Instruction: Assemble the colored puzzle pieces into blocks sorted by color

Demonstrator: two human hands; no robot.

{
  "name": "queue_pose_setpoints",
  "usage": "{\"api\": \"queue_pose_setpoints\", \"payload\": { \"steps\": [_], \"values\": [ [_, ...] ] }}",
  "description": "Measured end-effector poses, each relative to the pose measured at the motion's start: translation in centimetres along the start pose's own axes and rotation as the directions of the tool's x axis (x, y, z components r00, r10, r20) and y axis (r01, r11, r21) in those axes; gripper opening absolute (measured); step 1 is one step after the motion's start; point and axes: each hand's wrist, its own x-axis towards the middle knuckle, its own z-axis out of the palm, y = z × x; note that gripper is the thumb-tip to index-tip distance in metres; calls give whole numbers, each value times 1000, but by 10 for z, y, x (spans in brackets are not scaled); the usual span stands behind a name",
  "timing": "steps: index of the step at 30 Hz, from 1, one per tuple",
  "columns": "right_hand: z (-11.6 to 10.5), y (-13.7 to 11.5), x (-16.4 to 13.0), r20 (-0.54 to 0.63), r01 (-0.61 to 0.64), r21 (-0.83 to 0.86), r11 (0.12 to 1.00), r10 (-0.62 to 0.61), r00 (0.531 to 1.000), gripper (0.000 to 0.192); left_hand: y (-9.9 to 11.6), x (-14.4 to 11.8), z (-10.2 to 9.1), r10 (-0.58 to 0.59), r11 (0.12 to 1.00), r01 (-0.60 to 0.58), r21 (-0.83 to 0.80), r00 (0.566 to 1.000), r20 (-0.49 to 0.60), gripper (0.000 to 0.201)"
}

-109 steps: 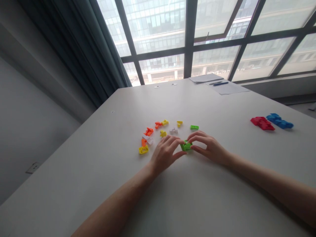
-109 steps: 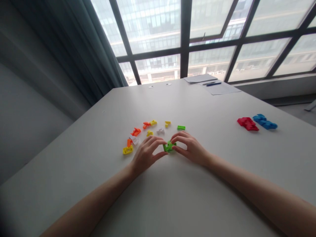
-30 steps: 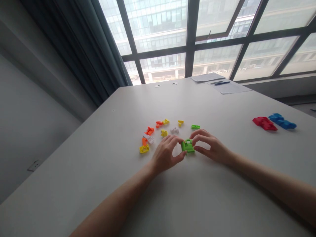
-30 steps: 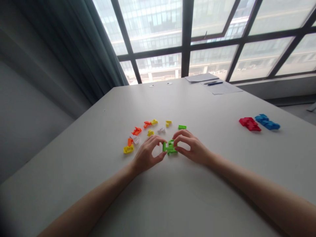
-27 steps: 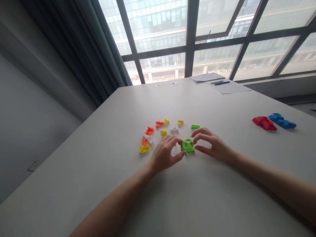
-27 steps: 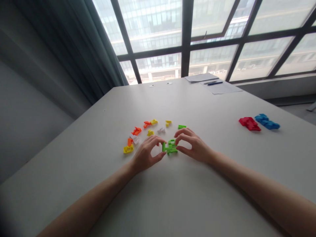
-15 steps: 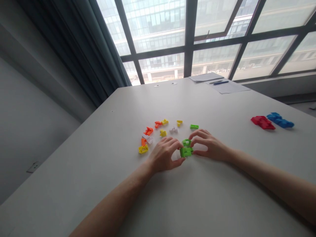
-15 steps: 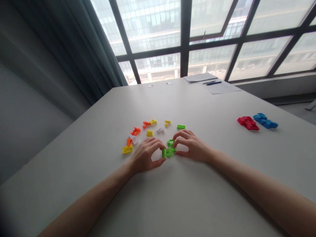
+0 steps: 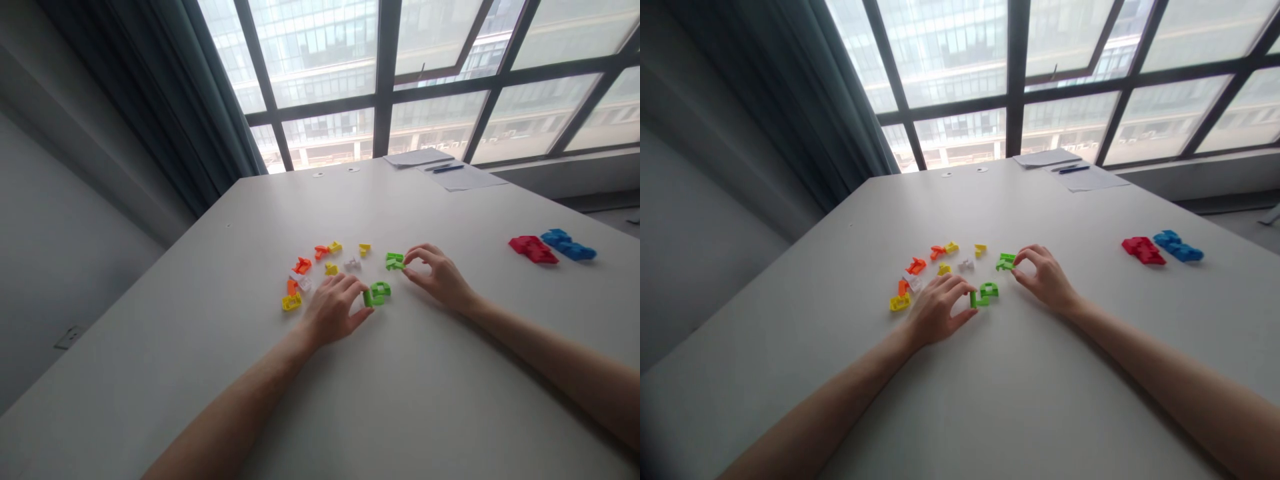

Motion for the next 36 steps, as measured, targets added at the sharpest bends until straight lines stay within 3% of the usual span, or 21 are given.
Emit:
{"api": "queue_pose_setpoints", "payload": {
  "steps": [6,11,15,23,27,33,36],
  "values": [
    [4,-12,-7,47,95,-173,980,-88,995,12,-2,0,5,-27,1000,26,14,999,42,27],
    [4,-25,-9,188,252,-78,964,-234,954,15,-2,1,6,-45,999,45,11,998,37,31],
    [3,-28,-9,273,305,10,952,-296,915,20,-2,1,6,-57,998,56,5,998,42,30],
    [3,-28,-9,287,302,63,951,-307,907,23,-4,0,6,-70,997,71,-23,996,46,44],
    [2,-30,-9,301,298,78,951,-307,903,23,-4,0,7,-60,998,62,-28,996,59,40],
    [5,-22,-7,152,160,-16,987,-155,976,17,-4,0,7,-66,997,69,-32,995,73,40],
    [8,-16,-7,108,100,-117,988,-88,990,18,-3,0,6,-66,997,69,-42,994,84,46]
  ]
}}
